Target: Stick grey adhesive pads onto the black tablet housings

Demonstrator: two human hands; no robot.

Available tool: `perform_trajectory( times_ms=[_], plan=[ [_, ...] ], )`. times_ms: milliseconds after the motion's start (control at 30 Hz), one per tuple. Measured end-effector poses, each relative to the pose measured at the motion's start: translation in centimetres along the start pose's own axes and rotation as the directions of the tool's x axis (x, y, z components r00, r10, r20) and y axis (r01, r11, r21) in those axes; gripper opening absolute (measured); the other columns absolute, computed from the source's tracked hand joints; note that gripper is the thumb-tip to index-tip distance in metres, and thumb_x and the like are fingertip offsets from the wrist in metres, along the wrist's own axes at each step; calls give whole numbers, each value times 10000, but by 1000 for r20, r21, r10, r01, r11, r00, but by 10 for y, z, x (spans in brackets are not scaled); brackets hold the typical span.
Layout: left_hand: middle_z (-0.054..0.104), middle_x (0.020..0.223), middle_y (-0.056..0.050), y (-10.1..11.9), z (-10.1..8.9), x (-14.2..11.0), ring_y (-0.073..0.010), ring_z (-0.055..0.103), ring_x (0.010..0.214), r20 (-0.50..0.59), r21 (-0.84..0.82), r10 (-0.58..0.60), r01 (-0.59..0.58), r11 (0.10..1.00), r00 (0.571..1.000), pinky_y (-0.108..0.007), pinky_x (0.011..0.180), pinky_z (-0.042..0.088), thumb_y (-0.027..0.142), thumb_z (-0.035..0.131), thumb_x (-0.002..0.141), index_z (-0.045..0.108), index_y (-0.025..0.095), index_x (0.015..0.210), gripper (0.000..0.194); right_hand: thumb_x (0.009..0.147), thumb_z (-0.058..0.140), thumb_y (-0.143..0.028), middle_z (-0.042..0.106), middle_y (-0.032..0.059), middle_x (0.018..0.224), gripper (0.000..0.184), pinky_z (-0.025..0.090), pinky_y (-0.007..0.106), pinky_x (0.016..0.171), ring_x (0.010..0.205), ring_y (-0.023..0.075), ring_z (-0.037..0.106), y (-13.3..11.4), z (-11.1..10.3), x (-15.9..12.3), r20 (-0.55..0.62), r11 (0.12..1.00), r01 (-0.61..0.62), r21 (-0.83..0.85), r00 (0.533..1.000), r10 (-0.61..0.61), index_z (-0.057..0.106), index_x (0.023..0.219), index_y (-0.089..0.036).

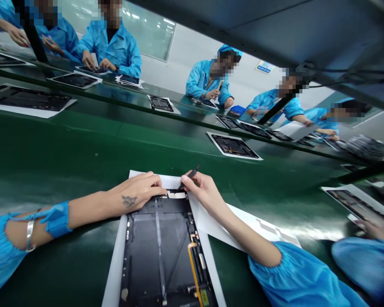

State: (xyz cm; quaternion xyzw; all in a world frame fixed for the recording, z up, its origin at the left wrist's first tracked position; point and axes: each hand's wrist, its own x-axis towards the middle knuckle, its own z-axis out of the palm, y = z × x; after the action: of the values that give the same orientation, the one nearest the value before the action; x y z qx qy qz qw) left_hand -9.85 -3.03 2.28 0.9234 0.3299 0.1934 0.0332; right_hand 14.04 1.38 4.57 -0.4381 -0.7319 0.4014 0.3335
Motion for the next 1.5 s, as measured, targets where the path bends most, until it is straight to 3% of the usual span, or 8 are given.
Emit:
perform_trajectory(
  times_ms=[133, 367, 600, 900, 1000, 1200, 1333, 1500],
  plan=[
    [629, 1065, -78, 1, -2, 0, -197, 568, 930, 11, 21, 10, -11, 1000, 1000, -309, 811, 503, 30, 430, 922, 629, 193, 1207, 384, 852, 615, -582, 671, 56, 768, 385, 471, 308, 644, 745, 230, 617, -2, 4, -9, -120, 997, 73, -11, 990, -74, 652, 751, -213],
    [647, 1063, -70, 1, -2, -2, -194, 585, 932, -21, 12, 19, -19, 1000, 1000, -310, 813, 509, 12, 431, 916, 636, 188, 1168, 370, 915, 578, -508, 706, 64, 845, 351, 464, 314, 663, 724, 218, 629, 0, 12, -14, 5, 988, 139, -70, 990, -139, 698, 763, -215],
    [652, 1063, -80, 2, -3, -1, -200, 588, 927, -11, 6, 27, -26, 1000, 1000, -320, 808, 516, 22, 416, 932, 644, 165, 1151, 347, 943, 580, -437, 725, 70, 824, 282, 492, 367, 782, 804, 237, 658, -7, 9, -19, 70, 940, 317, -124, 948, -310, 734, 832, -230],
    [649, 1049, -74, -2, 0, 0, -182, 583, 905, -36, -4, 36, -36, 999, 999, -291, 794, 519, 33, 404, 923, 650, 177, 1123, 349, 943, 568, -481, 730, 69, 836, 325, 489, 371, 798, 811, 240, 661, -7, 11, -19, 72, 947, 298, -120, 954, -291, 737, 816, -234],
    [663, 1033, -70, -2, 0, 2, -178, 591, 889, -53, 1, 60, -60, 998, 997, -277, 776, 514, 29, 412, 923, 657, 168, 1074, 320, 918, 583, -522, 726, 68, 824, 359, 488, 364, 773, 794, 243, 660, -8, 5, -17, 94, 967, 245, -71, 967, -239, 726, 776, -225],
    [672, 1119, -92, 4, -4, 2, -218, 597, 983, -39, 81, 114, -110, 991, 993, -323, 850, 498, 15, 416, 926, 611, 167, 1208, 376, 785, 692, -624, 666, 47, 762, 433, 506, 326, 712, 724, 209, 632, 4, -13, -16, -159, 989, -53, 139, 984, 76, 675, 754, -193],
    [650, 1125, -85, 4, -5, 2, -213, 574, 955, 1, 87, 107, -106, 990, 994, -315, 816, 487, 3, 415, 904, 591, 214, 1266, 455, 711, 751, -645, 624, 19, 668, 481, 539, 335, 709, 655, 185, 640, 13, -18, -19, -140, 948, -185, 261, 964, 226, 653, 747, -175],
    [637, 1117, -84, 4, -7, 4, -214, 564, 948, 18, 108, 114, -115, 987, 993, -309, 808, 473, 8, 388, 925, 594, 223, 1275, 460, 697, 769, -639, 626, 13, 633, 496, 544, 315, 665, 592, 155, 622, 14, -17, -21, -100, 927, -230, 298, 958, 270, 657, 743, -158]
  ],
)
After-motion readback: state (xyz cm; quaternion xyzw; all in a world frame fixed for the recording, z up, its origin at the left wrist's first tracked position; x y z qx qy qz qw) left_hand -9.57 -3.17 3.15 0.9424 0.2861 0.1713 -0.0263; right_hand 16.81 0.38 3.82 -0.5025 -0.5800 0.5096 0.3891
